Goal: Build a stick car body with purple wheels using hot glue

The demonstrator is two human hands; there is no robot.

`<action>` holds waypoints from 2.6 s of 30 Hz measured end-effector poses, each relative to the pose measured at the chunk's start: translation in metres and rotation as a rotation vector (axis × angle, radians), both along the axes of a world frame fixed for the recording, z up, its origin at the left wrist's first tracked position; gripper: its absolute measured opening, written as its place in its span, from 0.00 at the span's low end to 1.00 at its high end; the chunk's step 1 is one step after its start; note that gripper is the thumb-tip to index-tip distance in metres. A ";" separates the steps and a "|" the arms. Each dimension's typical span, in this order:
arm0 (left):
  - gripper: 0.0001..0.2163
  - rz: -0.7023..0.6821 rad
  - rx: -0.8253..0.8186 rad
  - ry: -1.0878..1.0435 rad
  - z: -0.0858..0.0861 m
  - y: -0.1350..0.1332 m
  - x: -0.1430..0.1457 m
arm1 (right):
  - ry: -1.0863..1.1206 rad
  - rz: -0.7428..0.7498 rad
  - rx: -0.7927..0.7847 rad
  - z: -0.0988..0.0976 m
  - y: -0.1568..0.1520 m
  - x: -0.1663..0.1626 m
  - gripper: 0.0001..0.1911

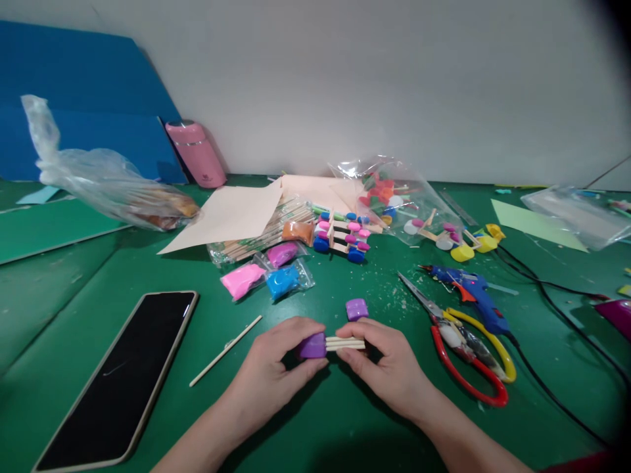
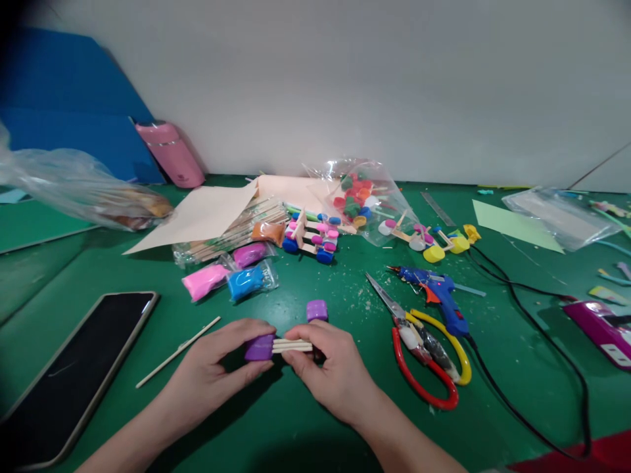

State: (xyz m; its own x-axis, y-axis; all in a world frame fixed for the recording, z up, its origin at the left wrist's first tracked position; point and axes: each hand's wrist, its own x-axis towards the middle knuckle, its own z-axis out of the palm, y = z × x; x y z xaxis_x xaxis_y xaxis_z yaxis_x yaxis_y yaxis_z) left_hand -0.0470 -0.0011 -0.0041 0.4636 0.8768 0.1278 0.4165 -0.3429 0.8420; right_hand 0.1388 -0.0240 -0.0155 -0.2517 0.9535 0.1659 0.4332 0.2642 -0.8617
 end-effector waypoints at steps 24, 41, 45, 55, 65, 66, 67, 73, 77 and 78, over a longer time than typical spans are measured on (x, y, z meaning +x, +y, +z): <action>0.10 -0.014 0.000 -0.003 -0.002 0.001 -0.004 | 0.045 -0.027 -0.147 0.002 -0.003 0.000 0.18; 0.11 0.027 0.017 0.023 -0.003 0.003 -0.002 | -0.048 -0.019 -0.036 0.000 0.001 0.003 0.06; 0.11 0.032 0.019 0.025 -0.003 0.003 -0.002 | -0.049 -0.018 -0.029 -0.001 0.001 0.003 0.07; 0.11 0.030 0.015 0.034 -0.003 0.003 -0.002 | -0.060 -0.015 -0.018 0.000 0.001 0.003 0.06; 0.11 0.031 0.007 0.035 -0.003 0.002 -0.002 | -0.063 -0.018 -0.017 0.001 0.002 0.003 0.06; 0.11 0.031 0.009 0.035 -0.004 0.002 -0.002 | -0.063 -0.019 -0.017 0.001 0.002 0.003 0.06; 0.11 0.032 0.011 0.033 -0.004 0.002 -0.002 | -0.063 -0.020 -0.017 0.000 0.002 0.003 0.06; 0.11 0.038 0.016 0.035 -0.002 0.003 -0.001 | -0.060 -0.021 -0.007 0.000 0.002 0.002 0.06; 0.11 0.038 0.021 0.037 -0.002 0.003 -0.002 | -0.065 -0.021 -0.008 0.000 0.001 0.003 0.06; 0.11 0.039 0.022 0.037 -0.002 0.003 -0.002 | -0.066 -0.021 -0.007 0.000 0.001 0.003 0.06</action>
State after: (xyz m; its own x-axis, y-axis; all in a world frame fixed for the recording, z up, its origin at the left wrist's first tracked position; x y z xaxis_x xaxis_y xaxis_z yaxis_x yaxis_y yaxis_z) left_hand -0.0491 0.0016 -0.0059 0.4342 0.8913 0.1308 0.4603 -0.3443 0.8183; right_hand 0.1416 -0.0228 -0.0158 -0.2420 0.9597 0.1428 0.4949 0.2487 -0.8326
